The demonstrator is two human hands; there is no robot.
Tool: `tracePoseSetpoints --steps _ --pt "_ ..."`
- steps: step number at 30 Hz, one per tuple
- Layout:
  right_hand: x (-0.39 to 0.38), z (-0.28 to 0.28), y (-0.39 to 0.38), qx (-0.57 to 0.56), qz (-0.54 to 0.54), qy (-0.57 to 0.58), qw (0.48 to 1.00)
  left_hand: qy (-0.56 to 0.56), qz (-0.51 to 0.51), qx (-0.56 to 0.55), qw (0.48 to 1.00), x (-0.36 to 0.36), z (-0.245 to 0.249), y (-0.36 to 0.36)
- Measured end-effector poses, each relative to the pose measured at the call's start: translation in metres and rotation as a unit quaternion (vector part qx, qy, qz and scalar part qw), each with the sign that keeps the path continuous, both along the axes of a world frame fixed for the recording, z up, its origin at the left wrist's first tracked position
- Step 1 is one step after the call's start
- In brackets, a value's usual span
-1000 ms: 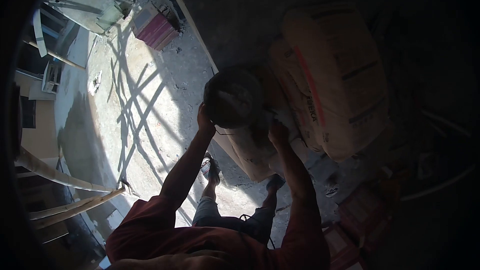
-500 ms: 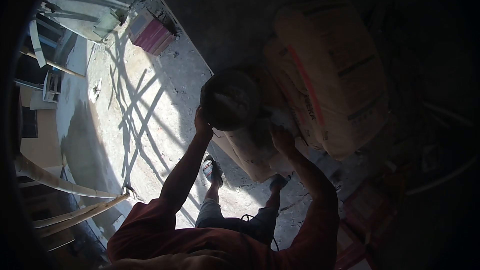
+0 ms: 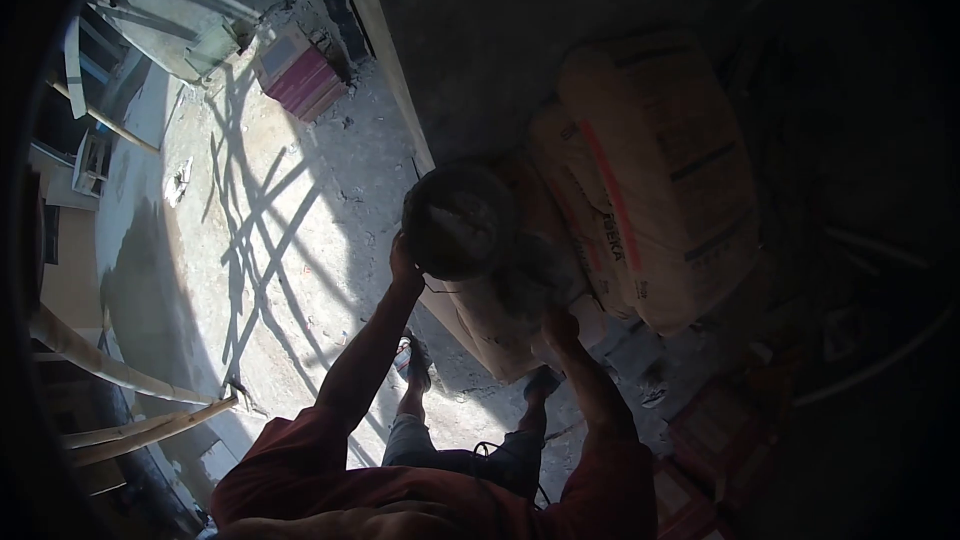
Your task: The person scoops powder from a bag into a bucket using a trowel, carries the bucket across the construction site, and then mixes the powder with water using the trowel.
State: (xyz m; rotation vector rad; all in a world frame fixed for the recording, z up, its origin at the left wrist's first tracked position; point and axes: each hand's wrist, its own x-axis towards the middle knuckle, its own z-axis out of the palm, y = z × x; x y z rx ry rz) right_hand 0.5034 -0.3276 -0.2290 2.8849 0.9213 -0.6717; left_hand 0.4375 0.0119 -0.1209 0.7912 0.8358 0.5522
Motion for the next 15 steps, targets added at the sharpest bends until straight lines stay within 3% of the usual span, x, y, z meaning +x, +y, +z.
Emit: tracePoseSetpoints --steps 4,6,8,11,13,15 --pt "0.028 0.053 0.035 0.048 0.048 -0.004 0.998 -0.002 0.005 -0.02 1.0 -0.005 -0.002 -0.006" --pt "0.054 0.024 0.027 0.038 0.047 -0.043 0.997 -0.016 -0.001 -0.005 1.0 -0.006 -0.005 -0.01" --pt "0.067 0.01 0.024 0.035 0.041 -0.087 0.995 -0.012 -0.023 0.121 0.992 -0.006 -0.014 -0.007" --pt "0.035 0.009 0.003 0.035 -0.051 0.008 0.998 0.026 -0.012 0.016 0.999 -0.008 -0.005 -0.004" --pt "0.011 0.006 0.003 -0.004 -0.158 0.062 0.985 0.018 -0.009 0.032 0.999 -0.008 -0.008 -0.006" --pt "0.002 0.005 0.001 -0.017 -0.158 0.072 0.985 0.008 -0.002 0.046 0.999 -0.005 -0.01 -0.005"
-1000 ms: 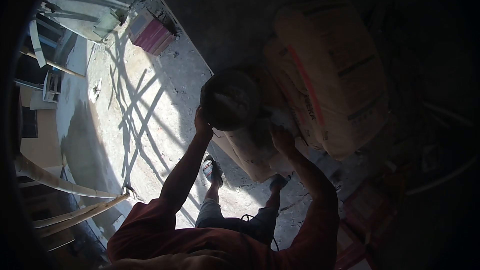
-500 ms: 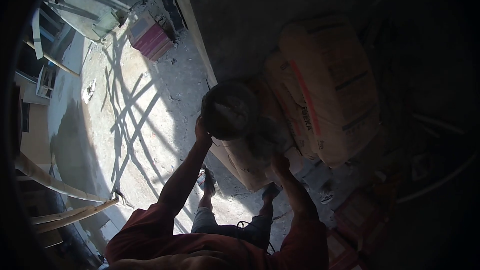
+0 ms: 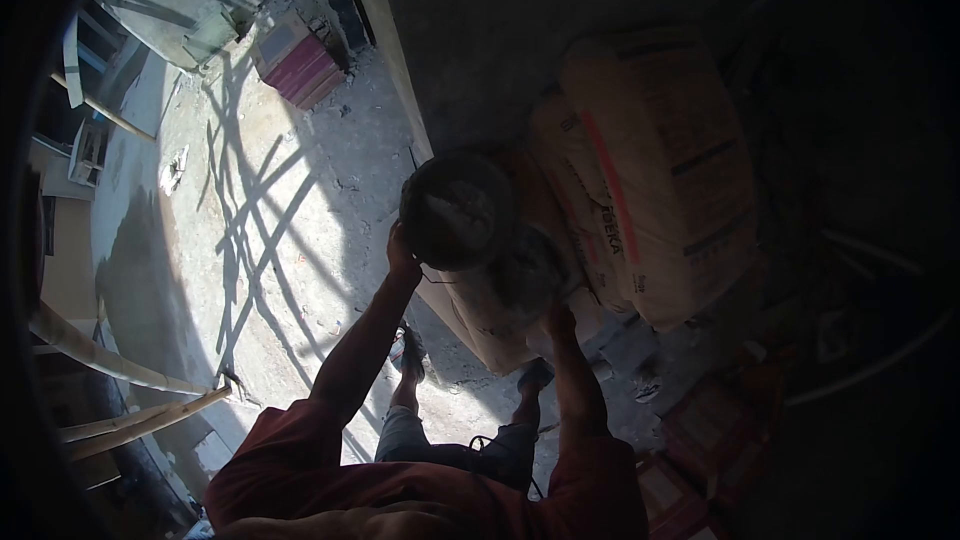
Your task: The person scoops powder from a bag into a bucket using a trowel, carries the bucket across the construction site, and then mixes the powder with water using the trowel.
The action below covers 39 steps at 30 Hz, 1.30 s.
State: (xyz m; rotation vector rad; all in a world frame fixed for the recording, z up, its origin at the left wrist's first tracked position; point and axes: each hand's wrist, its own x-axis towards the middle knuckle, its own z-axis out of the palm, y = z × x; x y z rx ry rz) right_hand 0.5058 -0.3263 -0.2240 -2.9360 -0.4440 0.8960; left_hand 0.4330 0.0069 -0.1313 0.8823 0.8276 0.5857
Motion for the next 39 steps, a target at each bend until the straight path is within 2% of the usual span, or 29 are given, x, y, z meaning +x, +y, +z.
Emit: tracePoseSetpoints --steps 2,4,5,9,11,14,15,17,19,21,23,24,26,27,29,30,32,34,36,39 --pt "-0.01 -0.001 -0.009 -0.016 -0.001 0.018 1.0 -0.038 0.019 -0.063 0.997 0.002 -0.002 -0.001" --pt "-0.006 0.008 -0.011 -0.027 0.089 0.037 0.995 -0.036 0.01 -0.048 0.998 0.006 -0.001 0.001" --pt "-0.004 0.01 -0.013 -0.03 0.09 0.037 0.995 -0.028 -0.002 -0.031 0.999 0.006 -0.002 0.0" --pt "0.033 0.049 0.013 0.027 0.226 -0.148 0.962 -0.036 0.026 -0.073 0.996 0.009 0.011 -0.006" --pt "0.068 0.022 0.009 0.059 0.24 -0.2 0.948 -0.044 0.009 -0.059 0.997 0.008 0.008 -0.006" --pt "0.076 0.016 -0.008 0.045 0.184 -0.174 0.966 -0.033 0.004 -0.061 0.998 0.008 0.006 -0.005" --pt "0.069 -0.001 -0.018 0.044 0.184 -0.17 0.967 -0.029 0.004 -0.063 0.998 0.006 0.007 -0.005" --pt "0.049 -0.045 -0.044 0.039 0.119 -0.17 0.978 -0.009 0.011 -0.063 0.998 0.006 0.011 -0.006" --pt "0.03 -0.044 -0.034 0.015 -0.039 0.001 0.999 -0.018 -0.004 -0.048 0.999 0.003 0.002 -0.004" --pt "0.005 -0.057 -0.029 0.067 -0.102 0.069 0.99 -0.034 -0.017 -0.029 0.999 0.005 -0.001 -0.001" --pt "-0.025 -0.078 -0.028 0.151 -0.055 -0.02 0.987 -0.029 0.015 -0.067 0.997 0.009 0.001 -0.002" --pt "-0.032 -0.069 -0.021 0.148 -0.054 -0.018 0.987 -0.027 0.017 -0.069 0.997 0.008 0.002 -0.004" --pt "-0.031 -0.035 -0.004 0.069 -0.103 0.079 0.989 -0.023 0.009 -0.069 0.997 0.009 0.01 -0.003" --pt "-0.03 -0.013 -0.001 0.065 -0.103 0.083 0.989 -0.018 0.009 -0.072 0.997 0.007 0.012 -0.005" --pt "-0.019 0.016 0.008 -0.016 -0.034 0.103 0.994 -0.032 0.011 -0.052 0.998 0.01 0.015 -0.006" --pt "-0.012 0.009 0.005 -0.017 -0.031 0.106 0.994 -0.028 0.013 -0.053 0.998 0.01 0.012 -0.006" --pt "0.012 -0.01 -0.011 0.149 0.041 -0.023 0.988 -0.012 0.016 -0.051 0.998 0.011 0.004 -0.003" --pt "0.045 -0.009 -0.01 0.07 0.081 -0.079 0.991 -0.009 0.008 -0.043 0.999 0.009 0.005 -0.004" --pt "0.074 -0.004 -0.001 -0.001 0.077 -0.116 0.99 -0.006 -0.002 -0.034 0.999 0.008 0.001 -0.004" --pt "0.084 -0.019 -0.016 0.029 0.074 -0.074 0.994 -0.017 -0.038 0.013 0.999 0.008 -0.004 0.001"
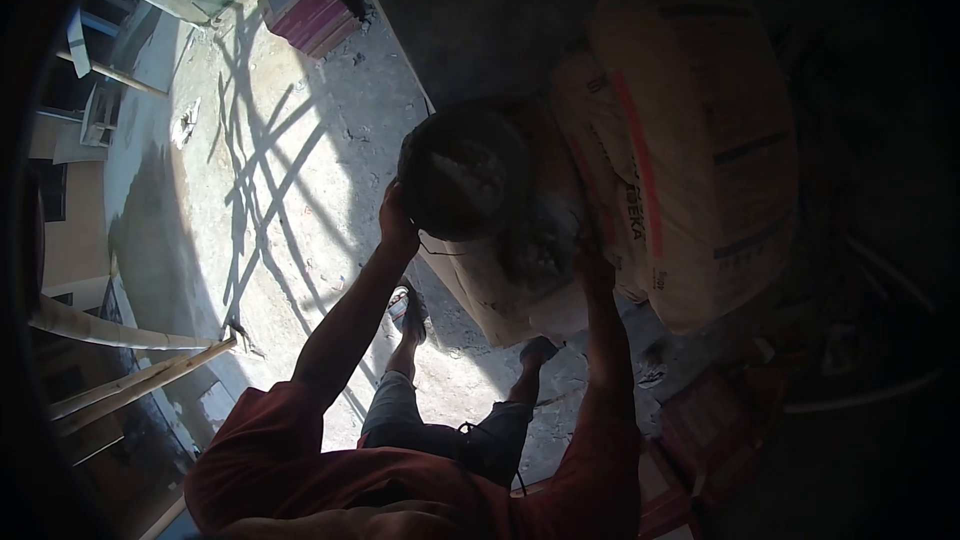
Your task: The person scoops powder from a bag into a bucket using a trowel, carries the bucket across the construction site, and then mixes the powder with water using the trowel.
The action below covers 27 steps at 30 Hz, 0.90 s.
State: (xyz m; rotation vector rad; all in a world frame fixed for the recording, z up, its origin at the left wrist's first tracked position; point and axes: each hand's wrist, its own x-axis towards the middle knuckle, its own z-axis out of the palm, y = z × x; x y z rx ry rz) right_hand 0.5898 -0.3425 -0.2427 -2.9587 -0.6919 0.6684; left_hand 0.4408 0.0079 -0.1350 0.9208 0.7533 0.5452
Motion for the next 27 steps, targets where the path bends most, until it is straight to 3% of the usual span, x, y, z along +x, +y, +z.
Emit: tracePoseSetpoints --steps 4,6,10,12,14,16,17,20,22,24,27 --pt "-0.03 -0.023 -0.018 0.099 0.116 -0.095 0.984 -0.011 0.007 -0.024 1.0 -0.002 0.003 -0.002" --pt "-0.037 -0.02 -0.017 0.019 0.039 0.086 0.995 -0.012 0.007 -0.023 1.0 -0.004 -0.001 -0.003" --pt "-0.05 -0.022 -0.002 0.086 0.065 0.114 0.988 -0.019 0.0 0.0 1.0 -0.002 -0.016 0.002" --pt "-0.056 -0.02 -0.001 0.185 0.06 0.172 0.966 -0.009 0.006 0.027 1.0 -0.005 -0.016 0.002" --pt "-0.061 -0.039 -0.006 0.175 0.049 0.195 0.964 0.009 -0.024 0.088 0.996 -0.005 -0.006 -0.001" --pt "-0.062 -0.061 -0.01 0.167 0.046 0.219 0.96 0.002 -0.009 0.035 0.999 -0.002 -0.004 -0.002" --pt "-0.061 -0.07 -0.01 0.197 0.029 0.236 0.951 -0.005 0.006 -0.015 1.0 -0.001 -0.003 -0.001" --pt "-0.065 -0.061 0.006 0.24 0.004 0.252 0.937 0.004 0.011 -0.034 0.999 0.002 0.003 -0.002" --pt "-0.076 -0.04 0.009 0.242 -0.005 0.257 0.936 0.01 -0.014 -0.001 1.0 -0.004 -0.009 -0.002" --pt "-0.074 -0.027 0.023 0.209 -0.127 0.375 0.894 0.008 -0.036 0.046 0.998 -0.001 -0.015 0.003" --pt "-0.068 -0.032 0.021 0.209 -0.192 0.451 0.846 0.01 -0.03 0.047 0.998 -0.004 -0.016 0.001"
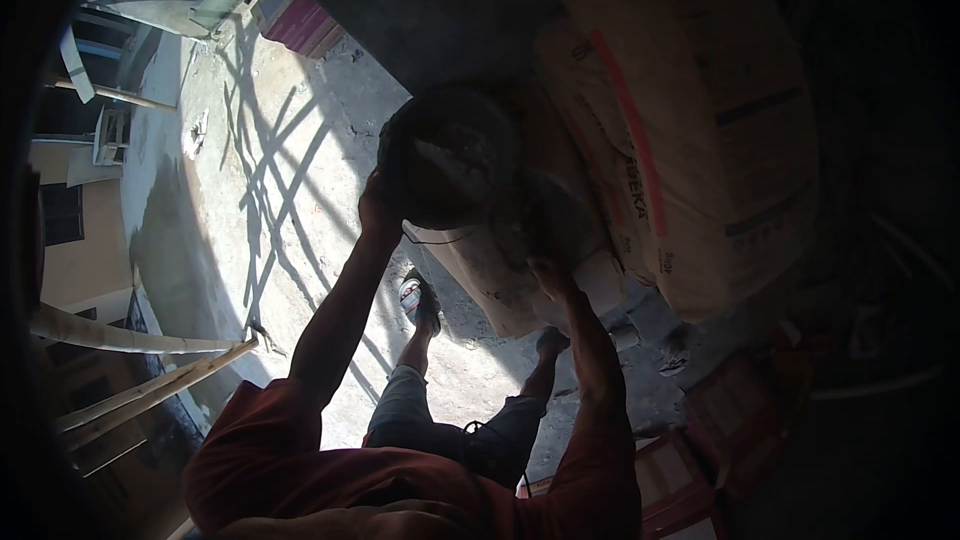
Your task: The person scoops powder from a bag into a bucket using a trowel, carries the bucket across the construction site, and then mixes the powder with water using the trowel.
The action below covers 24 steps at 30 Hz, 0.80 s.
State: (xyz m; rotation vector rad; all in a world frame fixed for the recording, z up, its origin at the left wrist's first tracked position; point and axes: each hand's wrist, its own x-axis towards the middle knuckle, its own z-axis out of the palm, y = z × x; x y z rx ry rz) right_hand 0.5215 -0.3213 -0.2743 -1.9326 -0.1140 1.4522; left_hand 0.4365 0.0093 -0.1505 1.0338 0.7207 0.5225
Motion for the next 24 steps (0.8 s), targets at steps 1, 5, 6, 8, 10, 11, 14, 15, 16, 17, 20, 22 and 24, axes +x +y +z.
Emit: tracePoseSetpoints --steps 1,5,6,8,10,11,14,15,16,17,20,22,24 --pt "0.0 -0.013 -0.006 0.002 0.0 -0.002 1.0 -0.005 0.016 -0.059 0.998 0.002 0.004 -0.001" --pt "-0.007 -0.043 -0.022 0.153 -0.031 -0.115 0.981 -0.032 0.012 -0.066 0.997 0.002 0.012 -0.001" --pt "-0.007 -0.036 -0.025 0.172 -0.026 -0.179 0.968 -0.035 0.013 -0.069 0.997 -0.001 0.002 0.001" --pt "0.004 0.032 -0.024 0.07 -0.014 -0.094 0.993 0.002 -0.022 0.083 0.996 -0.004 -0.02 0.009" --pt "0.011 0.081 -0.02 -0.031 0.001 -0.008 0.999 -0.016 -0.007 0.038 0.999 -0.003 -0.009 0.007" --pt "0.011 0.092 -0.024 -0.027 -0.023 -0.007 0.999 -0.028 0.002 -0.006 1.0 -0.001 -0.003 0.005" --pt "0.015 0.14 -0.025 -0.031 -0.072 -0.014 0.997 -0.043 0.033 -0.083 0.995 0.003 0.022 -0.002" --pt "0.017 0.16 -0.024 -0.038 -0.099 -0.017 0.994 -0.049 0.039 -0.086 0.994 0.005 0.024 -0.004" --pt "0.019 0.18 -0.022 -0.039 -0.091 -0.023 0.995 -0.056 0.049 -0.088 0.993 0.005 0.026 -0.005" --pt "0.02 0.201 -0.021 -0.045 -0.105 -0.035 0.993 -0.062 0.058 -0.089 0.992 0.004 0.027 -0.004" --pt "0.026 0.246 -0.022 -0.037 -0.104 -0.065 0.992 -0.048 0.073 -0.104 0.991 0.003 0.016 -0.002" --pt "0.032 0.278 -0.016 -0.017 -0.102 -0.067 0.992 -0.062 0.082 -0.107 0.989 0.005 0.005 -0.002" --pt "0.033 0.317 0.006 -0.035 -0.085 -0.085 0.992 -0.074 0.088 -0.107 0.988 0.006 0.0 -0.001"
